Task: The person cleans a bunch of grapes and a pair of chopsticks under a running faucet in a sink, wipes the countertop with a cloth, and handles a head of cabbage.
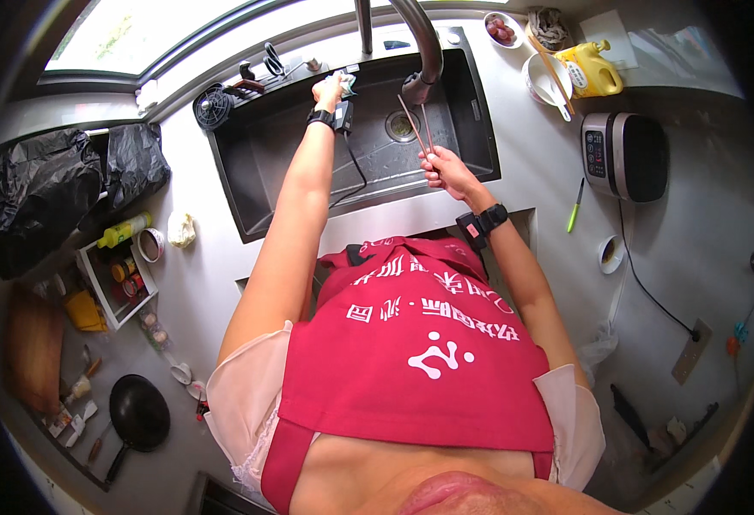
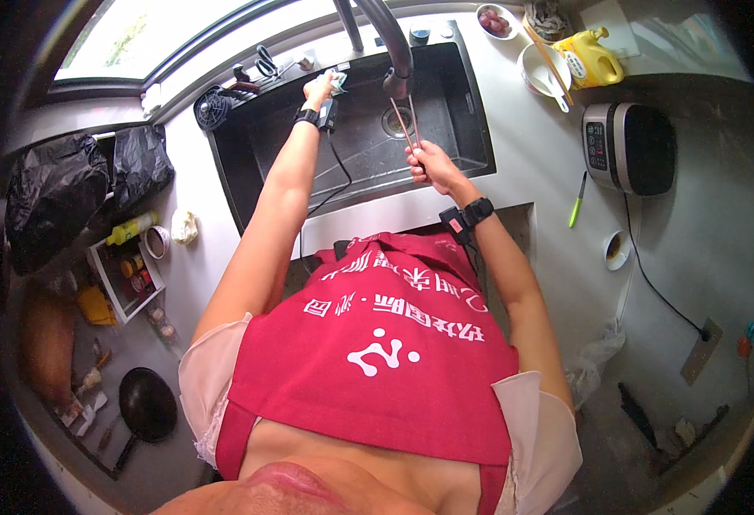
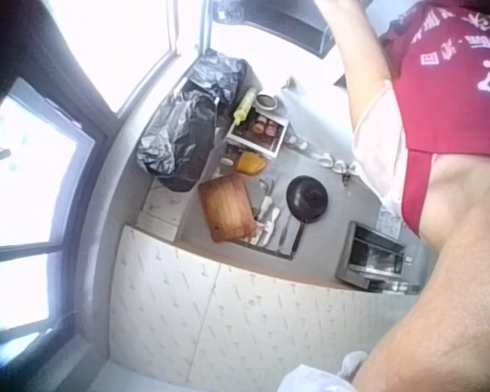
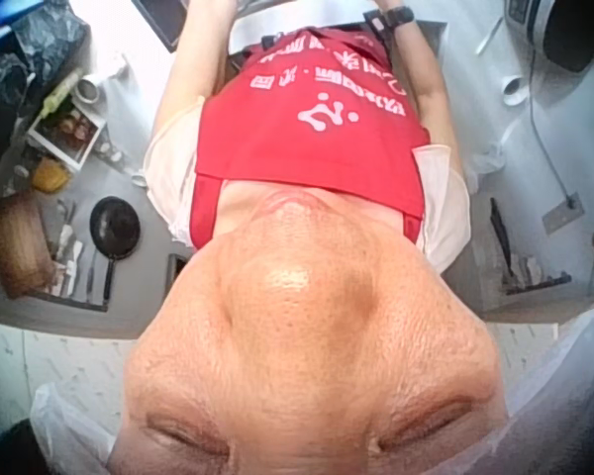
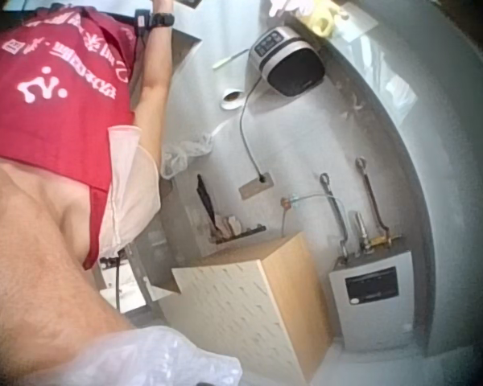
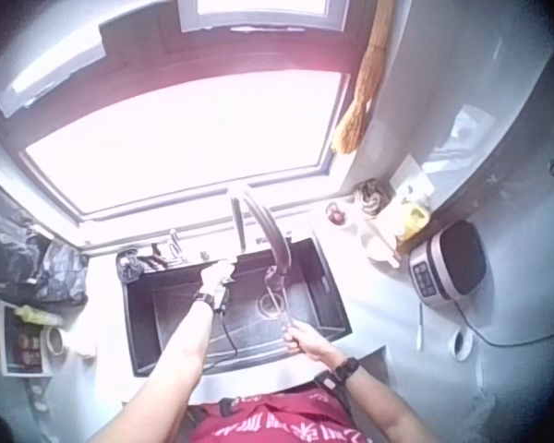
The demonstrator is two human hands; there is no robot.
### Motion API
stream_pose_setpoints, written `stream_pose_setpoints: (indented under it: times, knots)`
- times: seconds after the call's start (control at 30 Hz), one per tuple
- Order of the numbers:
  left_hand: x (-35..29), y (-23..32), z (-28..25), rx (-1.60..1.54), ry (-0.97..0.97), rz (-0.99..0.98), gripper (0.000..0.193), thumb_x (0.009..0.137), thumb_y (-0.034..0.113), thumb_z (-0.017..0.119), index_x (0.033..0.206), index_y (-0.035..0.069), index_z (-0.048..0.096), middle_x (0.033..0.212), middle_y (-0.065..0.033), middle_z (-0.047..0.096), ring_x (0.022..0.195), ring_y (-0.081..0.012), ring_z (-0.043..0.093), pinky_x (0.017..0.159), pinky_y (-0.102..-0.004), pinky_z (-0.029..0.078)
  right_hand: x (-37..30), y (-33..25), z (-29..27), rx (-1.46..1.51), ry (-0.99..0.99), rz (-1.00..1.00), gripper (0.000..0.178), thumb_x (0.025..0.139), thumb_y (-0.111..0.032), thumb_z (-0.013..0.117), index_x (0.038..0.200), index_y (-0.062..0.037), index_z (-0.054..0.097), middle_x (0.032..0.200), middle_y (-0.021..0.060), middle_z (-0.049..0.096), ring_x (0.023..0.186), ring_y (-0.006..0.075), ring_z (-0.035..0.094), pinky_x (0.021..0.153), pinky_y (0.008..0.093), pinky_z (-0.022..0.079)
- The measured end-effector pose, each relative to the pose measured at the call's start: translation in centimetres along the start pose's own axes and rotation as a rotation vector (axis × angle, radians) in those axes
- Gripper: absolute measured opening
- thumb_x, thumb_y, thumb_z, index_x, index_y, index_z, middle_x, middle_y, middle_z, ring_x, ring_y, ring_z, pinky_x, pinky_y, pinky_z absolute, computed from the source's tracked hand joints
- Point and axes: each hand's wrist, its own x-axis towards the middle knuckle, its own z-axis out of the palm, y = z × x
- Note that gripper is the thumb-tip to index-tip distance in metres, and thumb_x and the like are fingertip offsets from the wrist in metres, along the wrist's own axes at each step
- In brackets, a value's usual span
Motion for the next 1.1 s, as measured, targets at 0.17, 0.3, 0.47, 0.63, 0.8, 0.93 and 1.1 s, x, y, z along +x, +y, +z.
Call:
stream_pose_setpoints:
  times: [0.17, 0.3, 0.47, 0.63, 0.8, 0.93, 1.1]
  knots:
    - [-2.3, 1.7, 2.0, -0.002, -0.002, -0.027, 0.050, 0.082, 0.051, 0.071, 0.084, 0.001, 0.073, 0.078, -0.0101, 0.072, 0.072, -0.0206, 0.069, 0.066, -0.0342, 0.053, 0.4, 0.2, -1.3, 0.022, 0.029, -0.003, 0.014, 0.105, -0.017, 0.041, 0.113, -0.0061, 0.046, 0.080, -0.0013, 0.044, 0.060, 0.0063, 0.035, 0.050, 0.0210, 0.032]
    - [-2.0, 1.2, -0.4, -0.066, 0.050, -0.078, 0.047, 0.077, 0.047, 0.079, 0.082, 0.000, 0.073, 0.076, -0.0102, 0.072, 0.063, -0.0193, 0.068, 0.056, -0.0349, 0.054, 1.2, -0.3, 0.4, 0.033, -0.010, 0.000, 0.013, 0.105, -0.017, 0.043, 0.111, -0.0062, 0.046, 0.078, -0.0025, 0.041, 0.057, 0.0049, 0.033, 0.047, 0.0190, 0.029]
    - [-6.9, 3.6, 0.8, -0.489, -0.127, 0.002, 0.040, 0.090, 0.043, 0.063, 0.075, 0.006, 0.071, 0.074, -0.0109, 0.071, 0.059, -0.0166, 0.066, 0.052, -0.0332, 0.049, 1.6, -0.3, -0.3, 0.089, 0.026, -0.005, 0.012, 0.105, -0.017, 0.044, 0.108, -0.0063, 0.047, 0.075, -0.0026, 0.041, 0.055, 0.0048, 0.032, 0.046, 0.0188, 0.028]
    - [-14.5, 3.8, 1.6, -1.023, -0.548, -0.236, 0.048, 0.105, 0.046, 0.037, 0.113, 0.006, 0.063, 0.098, -0.0105, 0.071, 0.076, -0.0235, 0.070, 0.056, -0.0384, 0.057, 4.3, 0.0, 0.8, 0.081, 0.070, -0.031, 0.014, 0.104, -0.020, 0.045, 0.103, -0.0063, 0.048, 0.070, -0.0032, 0.040, 0.050, 0.0041, 0.029, 0.041, 0.0195, 0.025]
    - [-24.2, 8.2, 3.3, -1.091, -0.763, -0.107, 0.025, 0.104, 0.030, 0.050, 0.117, 0.011, 0.060, 0.099, -0.0050, 0.066, 0.077, -0.0171, 0.065, 0.057, -0.0256, 0.052, 5.6, -0.1, -0.4, 0.079, 0.103, -0.039, 0.022, 0.105, -0.026, 0.040, 0.094, -0.0083, 0.049, 0.066, -0.0034, 0.040, 0.046, 0.0047, 0.031, 0.039, 0.0216, 0.024]
    - [-24.6, 8.5, 3.3, -1.071, -0.667, -0.218, 0.021, 0.098, 0.009, 0.060, 0.118, 0.007, 0.064, 0.103, -0.0081, 0.066, 0.078, -0.0162, 0.066, 0.061, -0.0260, 0.055, 5.4, -0.3, 0.4, -0.011, 0.126, 0.002, 0.025, 0.103, -0.028, 0.041, 0.087, -0.0102, 0.050, 0.063, -0.0044, 0.041, 0.044, 0.0050, 0.032, 0.037, 0.0226, 0.024]
    - [-23.8, 8.2, 4.8, -1.048, -0.577, -0.273, 0.029, 0.092, 0.003, 0.064, 0.121, 0.004, 0.066, 0.095, -0.0086, 0.067, 0.077, -0.0174, 0.067, 0.065, -0.0293, 0.056, 4.5, 0.4, 1.2, -0.158, 0.274, -0.014, 0.029, 0.104, -0.032, 0.039, 0.084, -0.0125, 0.048, 0.062, -0.0062, 0.038, 0.043, 0.0039, 0.027, 0.037, 0.0214, 0.020]
